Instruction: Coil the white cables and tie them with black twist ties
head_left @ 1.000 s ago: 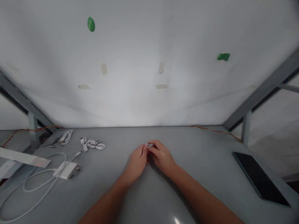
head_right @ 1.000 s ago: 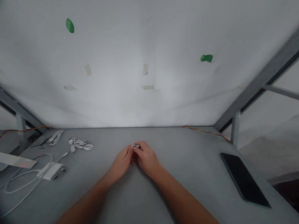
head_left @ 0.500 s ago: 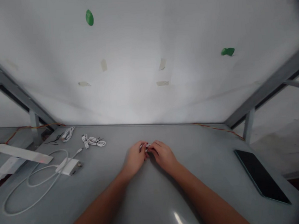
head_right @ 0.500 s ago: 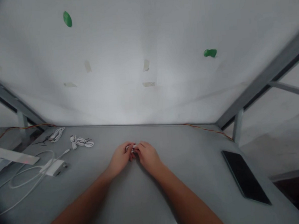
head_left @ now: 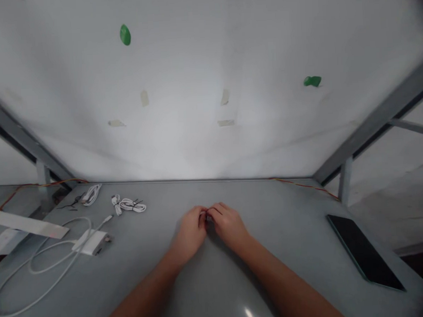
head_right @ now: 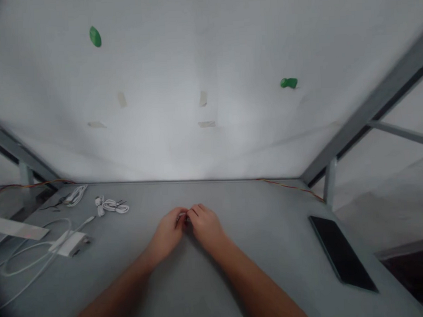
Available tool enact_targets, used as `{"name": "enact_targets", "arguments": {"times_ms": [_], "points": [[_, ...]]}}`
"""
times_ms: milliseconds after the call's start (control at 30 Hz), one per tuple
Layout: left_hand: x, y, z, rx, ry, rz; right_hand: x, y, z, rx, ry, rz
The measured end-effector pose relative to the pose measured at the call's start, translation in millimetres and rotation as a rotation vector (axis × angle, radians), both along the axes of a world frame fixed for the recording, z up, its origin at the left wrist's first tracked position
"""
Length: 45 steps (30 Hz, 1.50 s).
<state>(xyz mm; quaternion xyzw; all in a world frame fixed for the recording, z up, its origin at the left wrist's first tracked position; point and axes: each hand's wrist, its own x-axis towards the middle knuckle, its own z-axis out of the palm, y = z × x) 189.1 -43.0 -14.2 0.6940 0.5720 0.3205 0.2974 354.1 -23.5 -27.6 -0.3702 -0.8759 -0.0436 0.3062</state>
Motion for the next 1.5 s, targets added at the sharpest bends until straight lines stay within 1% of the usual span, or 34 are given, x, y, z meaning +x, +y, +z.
{"name": "enact_targets", "arguments": {"times_ms": [100,267,367,467,633,767,900,1000,1133,1233,1300,1400,1500], "points": [[-4.9,-0.9,-0.6,0.003,0.004,-0.044,1.0,-1.4,4.4,0.008,-0.012,-0.009],[-5.8,-2.5,0.7,0.075,0.036,-0.074,-0.3,-5.4,8.6,-0.009,0.004,-0.011],[-3.4,-3.4,0.5,0.127,0.035,-0.092,-2.0,-6.5,8.3,-0.075,0.064,-0.083],[-1.9,-3.5,-1.0,0.143,0.046,-0.083,-2.8,-6.1,8.1,-0.165,0.128,-0.143],[-3.3,-2.1,-2.5,0.173,0.034,-0.092,-0.8,-3.8,7.6,-0.259,0.184,-0.166],[-6.6,-0.9,-2.8,0.171,0.075,-0.126,0.2,-4.1,9.5,-0.283,0.132,-0.167],[-8.0,-1.0,-2.7,0.163,0.105,-0.143,-1.2,-8.7,14.9,-0.238,0.042,-0.143],[-6.8,-2.9,1.5,0.149,0.088,-0.120,-1.5,-10.2,16.6,-0.261,0.070,-0.128],[-4.5,-4.8,10.3,0.117,0.026,-0.098,1.6,-7.0,13.5,-0.308,0.143,-0.103],[-3.6,-2.2,11.6,0.071,-0.055,-0.043,3.8,-4.2,10.4,-0.303,0.163,-0.085],[-3.1,1.0,8.7,0.002,-0.142,0.005,4.1,-3.2,8.9,-0.300,0.173,-0.079],[-1.5,6.1,1.4,-0.132,-0.328,0.051,2.5,-2.8,7.5,-0.298,0.189,-0.080],[0.3,9.5,-4.3,-0.215,-0.471,0.100,-0.7,-3.2,7.2,-0.272,0.182,-0.099]]}}
